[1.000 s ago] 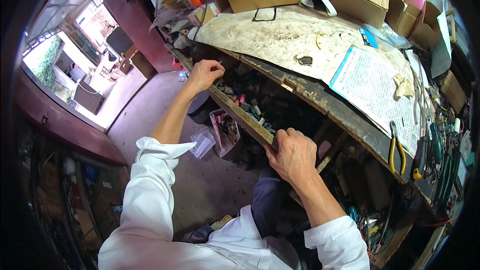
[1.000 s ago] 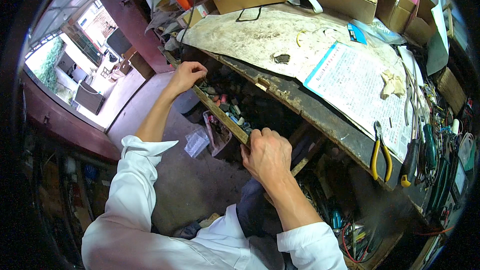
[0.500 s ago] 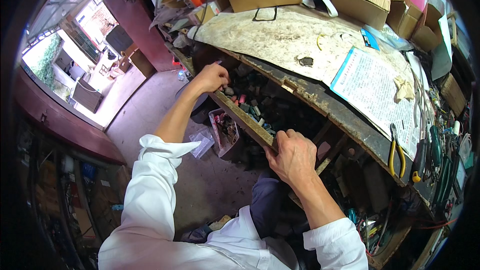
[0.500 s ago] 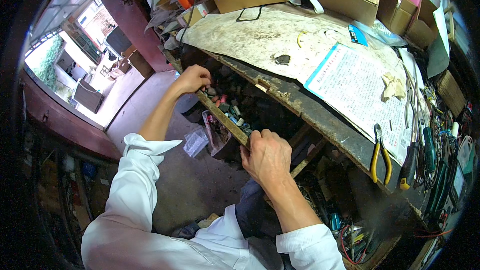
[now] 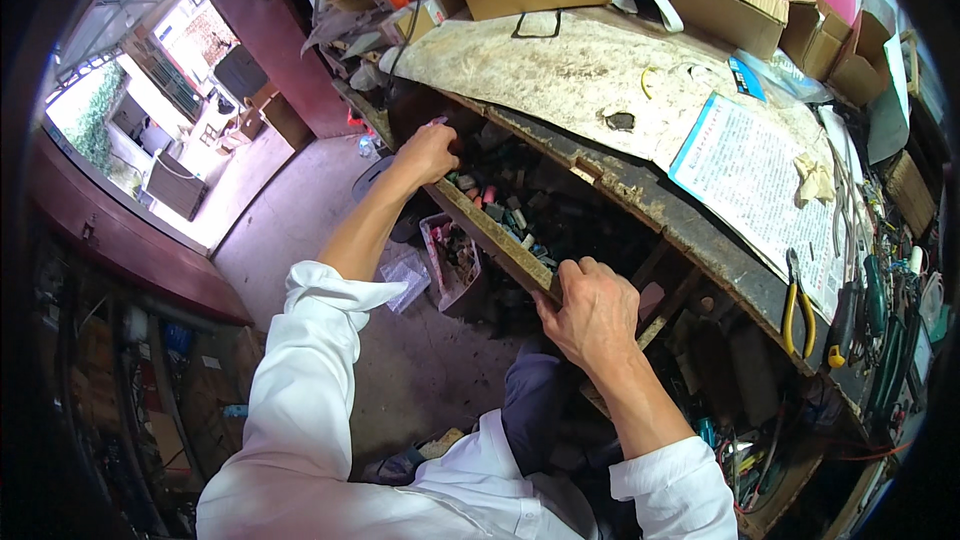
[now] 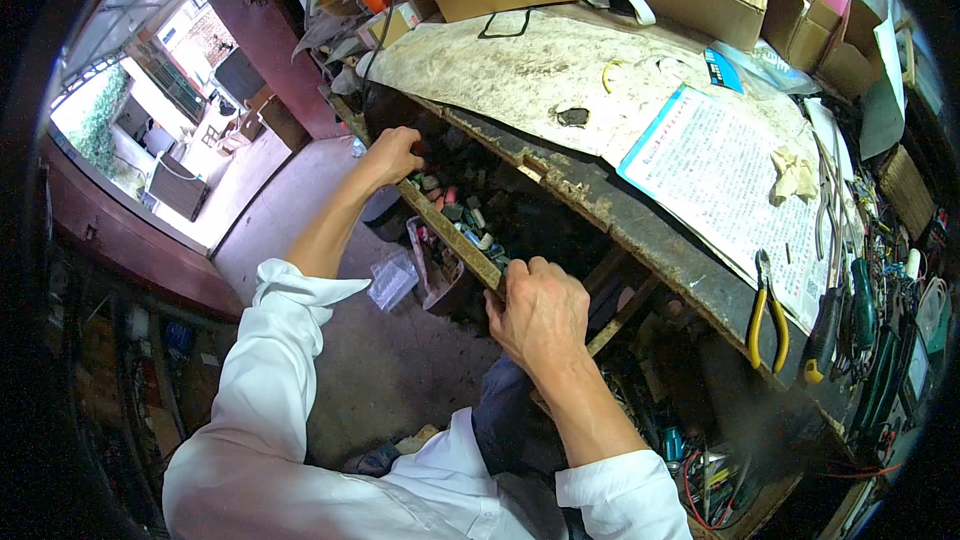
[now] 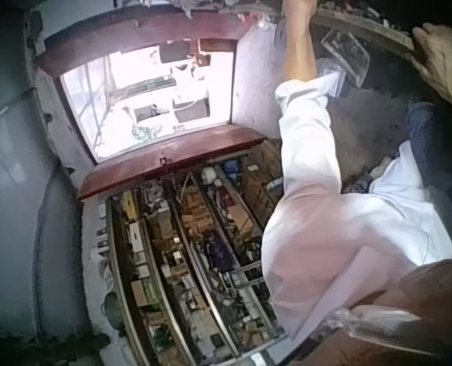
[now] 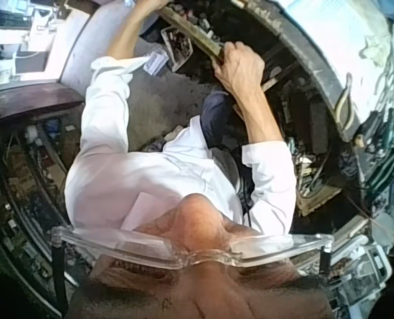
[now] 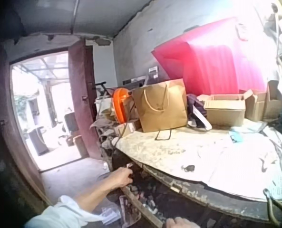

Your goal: The person uses pliers to strip insulation from a wire and then twists the exposed strands. They open a drawer, retrieve a small component, and continue manipulating the wire and component with pliers and by hand.

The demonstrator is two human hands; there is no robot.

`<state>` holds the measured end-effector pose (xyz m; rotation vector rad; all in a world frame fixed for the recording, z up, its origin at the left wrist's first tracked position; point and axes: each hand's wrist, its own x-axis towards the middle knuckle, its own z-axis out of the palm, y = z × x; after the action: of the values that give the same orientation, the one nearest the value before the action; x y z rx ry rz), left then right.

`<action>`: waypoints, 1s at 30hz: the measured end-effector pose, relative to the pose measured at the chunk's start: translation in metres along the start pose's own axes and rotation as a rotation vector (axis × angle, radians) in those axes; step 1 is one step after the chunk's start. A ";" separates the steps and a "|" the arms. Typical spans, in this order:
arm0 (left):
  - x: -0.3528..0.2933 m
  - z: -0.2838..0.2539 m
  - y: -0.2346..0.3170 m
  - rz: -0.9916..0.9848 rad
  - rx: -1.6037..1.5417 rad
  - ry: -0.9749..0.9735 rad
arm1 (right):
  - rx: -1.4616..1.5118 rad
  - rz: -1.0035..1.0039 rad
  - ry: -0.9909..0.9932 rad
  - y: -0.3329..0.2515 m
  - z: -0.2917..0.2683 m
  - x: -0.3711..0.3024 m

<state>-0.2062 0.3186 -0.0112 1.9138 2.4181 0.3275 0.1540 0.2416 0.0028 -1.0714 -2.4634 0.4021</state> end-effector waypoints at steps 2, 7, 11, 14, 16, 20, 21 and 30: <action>0.003 -0.004 0.006 -0.042 0.011 -0.065 | 0.005 0.009 0.002 0.001 0.000 0.000; -0.007 -0.009 -0.003 0.137 -0.326 0.008 | 0.031 0.005 0.064 0.004 0.008 -0.001; -0.028 -0.020 0.015 0.065 -0.721 -0.049 | 0.014 0.008 0.025 0.002 0.002 -0.001; -0.049 -0.032 0.040 0.076 -1.061 -0.141 | 0.002 0.004 0.015 0.002 0.001 -0.001; -0.057 -0.036 0.048 0.115 -1.230 -0.157 | -0.006 0.005 0.005 0.001 0.000 -0.001; -0.073 -0.048 0.066 0.068 -1.319 -0.211 | -0.012 0.007 -0.002 0.002 0.000 -0.001; -0.075 -0.049 0.068 0.077 -1.358 -0.218 | -0.011 0.002 0.007 0.002 0.001 -0.001; -0.114 -0.042 0.077 0.101 -1.699 -0.210 | 0.013 0.008 0.027 0.000 0.005 -0.001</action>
<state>-0.1119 0.2188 0.0334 1.0280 0.9538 1.4167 0.1521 0.2400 -0.0020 -1.0744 -2.4305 0.4032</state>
